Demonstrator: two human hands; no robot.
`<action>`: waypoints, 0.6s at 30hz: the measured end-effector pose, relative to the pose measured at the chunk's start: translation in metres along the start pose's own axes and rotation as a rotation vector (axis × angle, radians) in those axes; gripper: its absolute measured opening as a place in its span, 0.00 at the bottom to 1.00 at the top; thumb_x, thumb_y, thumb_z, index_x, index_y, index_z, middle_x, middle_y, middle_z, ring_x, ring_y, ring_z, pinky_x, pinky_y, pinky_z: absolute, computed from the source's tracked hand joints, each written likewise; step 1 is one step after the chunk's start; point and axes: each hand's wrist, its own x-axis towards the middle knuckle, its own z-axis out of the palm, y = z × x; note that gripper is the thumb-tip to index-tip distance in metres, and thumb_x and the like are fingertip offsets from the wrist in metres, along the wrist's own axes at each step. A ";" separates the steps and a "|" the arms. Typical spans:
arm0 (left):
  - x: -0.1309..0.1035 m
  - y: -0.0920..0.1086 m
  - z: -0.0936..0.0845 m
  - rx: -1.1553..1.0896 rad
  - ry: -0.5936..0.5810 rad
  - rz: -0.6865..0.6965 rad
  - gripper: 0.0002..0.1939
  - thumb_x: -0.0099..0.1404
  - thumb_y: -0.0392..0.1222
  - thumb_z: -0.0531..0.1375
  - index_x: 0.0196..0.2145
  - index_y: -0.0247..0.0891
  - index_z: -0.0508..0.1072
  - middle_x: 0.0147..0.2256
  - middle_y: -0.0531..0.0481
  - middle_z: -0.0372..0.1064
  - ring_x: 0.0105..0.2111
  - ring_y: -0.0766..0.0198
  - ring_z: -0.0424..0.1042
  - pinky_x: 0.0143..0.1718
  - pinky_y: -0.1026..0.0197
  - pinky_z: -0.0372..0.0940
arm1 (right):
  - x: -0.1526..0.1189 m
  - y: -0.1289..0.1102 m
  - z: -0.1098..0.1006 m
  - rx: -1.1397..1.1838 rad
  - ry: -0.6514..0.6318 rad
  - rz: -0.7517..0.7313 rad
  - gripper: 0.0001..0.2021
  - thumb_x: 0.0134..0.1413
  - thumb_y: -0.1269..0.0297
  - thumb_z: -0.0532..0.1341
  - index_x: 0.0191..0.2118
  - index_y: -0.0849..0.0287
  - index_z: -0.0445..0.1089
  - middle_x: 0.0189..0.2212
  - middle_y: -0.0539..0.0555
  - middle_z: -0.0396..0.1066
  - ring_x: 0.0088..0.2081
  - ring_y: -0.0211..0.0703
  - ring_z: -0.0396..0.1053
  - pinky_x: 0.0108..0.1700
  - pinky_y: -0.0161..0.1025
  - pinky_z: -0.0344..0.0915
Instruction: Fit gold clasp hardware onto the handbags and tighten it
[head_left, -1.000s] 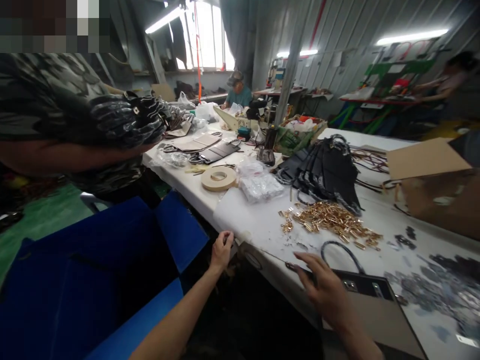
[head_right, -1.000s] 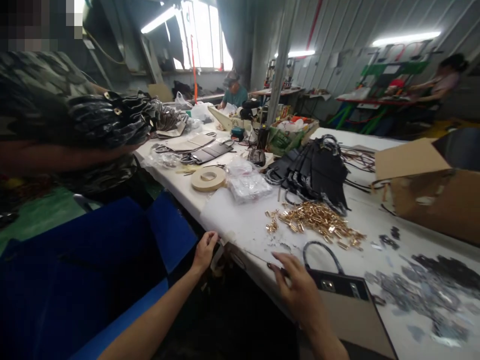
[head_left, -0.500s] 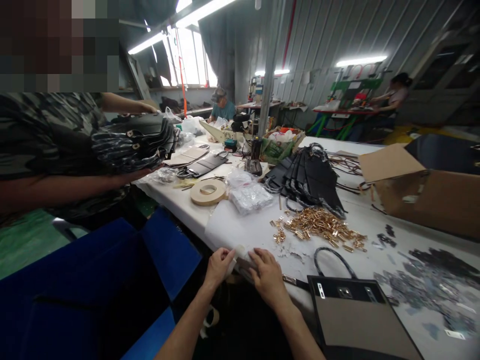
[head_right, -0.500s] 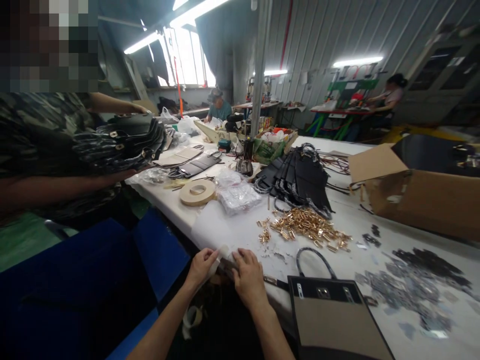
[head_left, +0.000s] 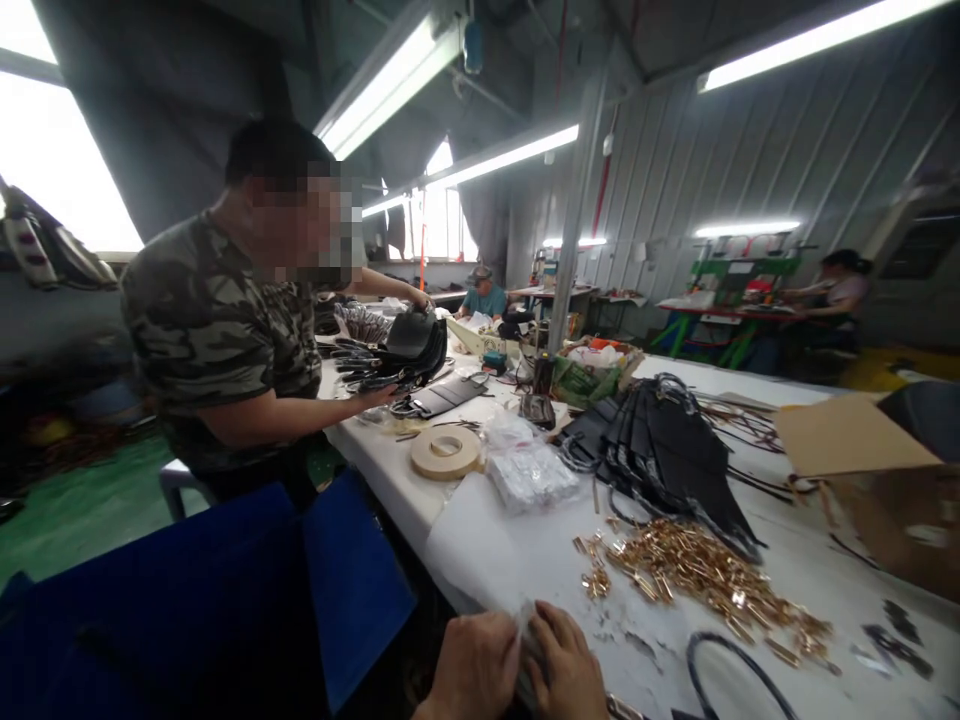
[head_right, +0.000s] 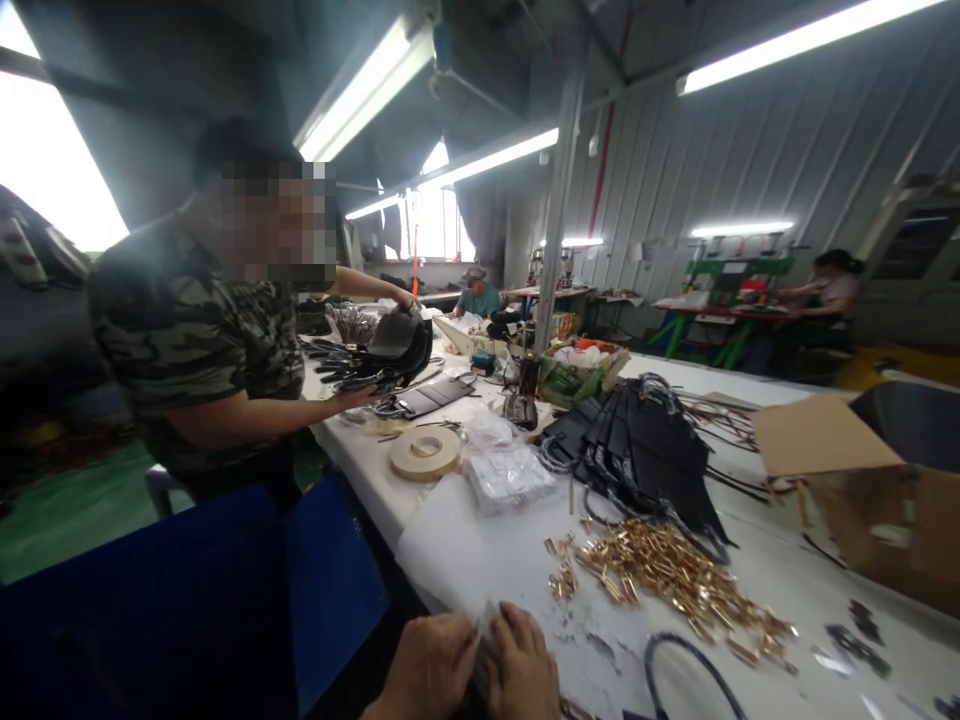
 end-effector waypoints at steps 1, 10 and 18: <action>-0.002 0.002 0.003 -0.052 -0.010 0.031 0.08 0.65 0.40 0.58 0.29 0.41 0.73 0.28 0.45 0.75 0.28 0.57 0.76 0.30 0.61 0.63 | 0.002 0.002 0.000 0.034 -0.009 0.006 0.27 0.45 0.66 0.65 0.54 0.45 0.78 0.60 0.56 0.72 0.61 0.64 0.68 0.58 0.54 0.71; -0.021 0.073 -0.052 -1.155 -0.057 0.107 0.13 0.65 0.50 0.65 0.31 0.37 0.75 0.39 0.44 0.71 0.42 0.56 0.71 0.45 0.57 0.67 | -0.022 -0.050 -0.103 0.977 0.156 0.351 0.23 0.59 0.46 0.64 0.53 0.57 0.77 0.50 0.62 0.78 0.49 0.58 0.77 0.51 0.54 0.74; -0.007 0.110 -0.037 -1.707 -0.271 -0.087 0.12 0.61 0.48 0.69 0.30 0.37 0.74 0.61 0.45 0.64 0.64 0.44 0.61 0.61 0.48 0.62 | -0.093 -0.083 -0.188 1.004 0.033 0.121 0.20 0.64 0.52 0.65 0.59 0.49 0.74 0.62 0.59 0.67 0.60 0.54 0.69 0.61 0.51 0.67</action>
